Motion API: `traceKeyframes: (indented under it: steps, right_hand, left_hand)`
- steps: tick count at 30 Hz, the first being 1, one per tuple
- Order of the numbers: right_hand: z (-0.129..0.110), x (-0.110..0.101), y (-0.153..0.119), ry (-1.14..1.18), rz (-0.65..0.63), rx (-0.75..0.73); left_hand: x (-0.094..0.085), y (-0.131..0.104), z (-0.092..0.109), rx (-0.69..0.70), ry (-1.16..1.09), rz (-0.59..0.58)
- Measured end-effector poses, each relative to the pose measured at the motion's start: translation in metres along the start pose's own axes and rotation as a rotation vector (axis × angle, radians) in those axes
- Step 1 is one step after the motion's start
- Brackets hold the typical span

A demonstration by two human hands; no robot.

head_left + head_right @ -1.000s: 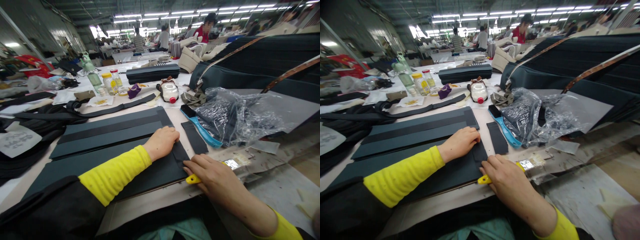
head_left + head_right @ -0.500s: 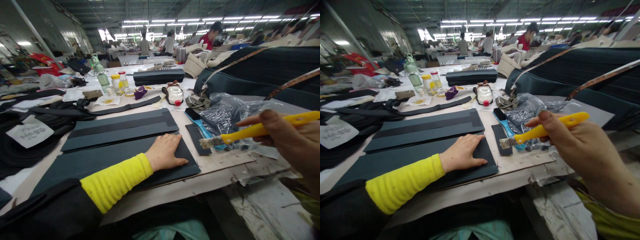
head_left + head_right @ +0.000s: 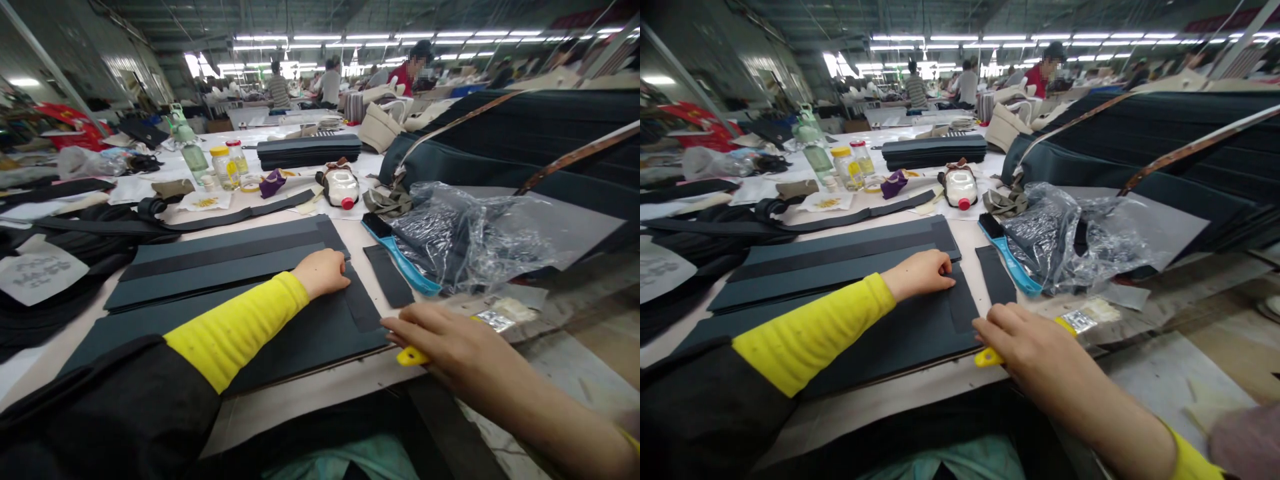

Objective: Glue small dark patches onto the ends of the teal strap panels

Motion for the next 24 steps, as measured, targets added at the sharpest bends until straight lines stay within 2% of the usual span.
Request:
traceKeyframes:
  steps: [2,5,17,24]
  right_hand:
    - [-0.005,0.019,-0.003,-0.039,-0.027,-0.02]
    - [-0.007,0.032,-0.006,-0.046,-0.06,-0.022]
    - [-0.004,0.04,-0.011,-0.061,-0.034,0.015]
    - [-0.004,0.033,-0.009,-0.054,0.004,0.008]
  left_hand:
    - [0.001,0.004,0.0,-0.007,-0.019,-0.038]
    - [0.002,0.006,0.001,-0.015,-0.052,-0.065]
    - [0.005,0.007,-0.001,-0.008,-0.1,0.016]
    - [0.006,0.007,0.0,-0.002,-0.091,0.032]
Point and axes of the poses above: each hand's wrist, its own y-axis towards the middle knuckle, its own x-axis out of the palm, z = x × y, the point moved 7 cm from there along y, towards the middle knuckle, and after that the axes turned 3 degrees about x, right-handed, at the moved point
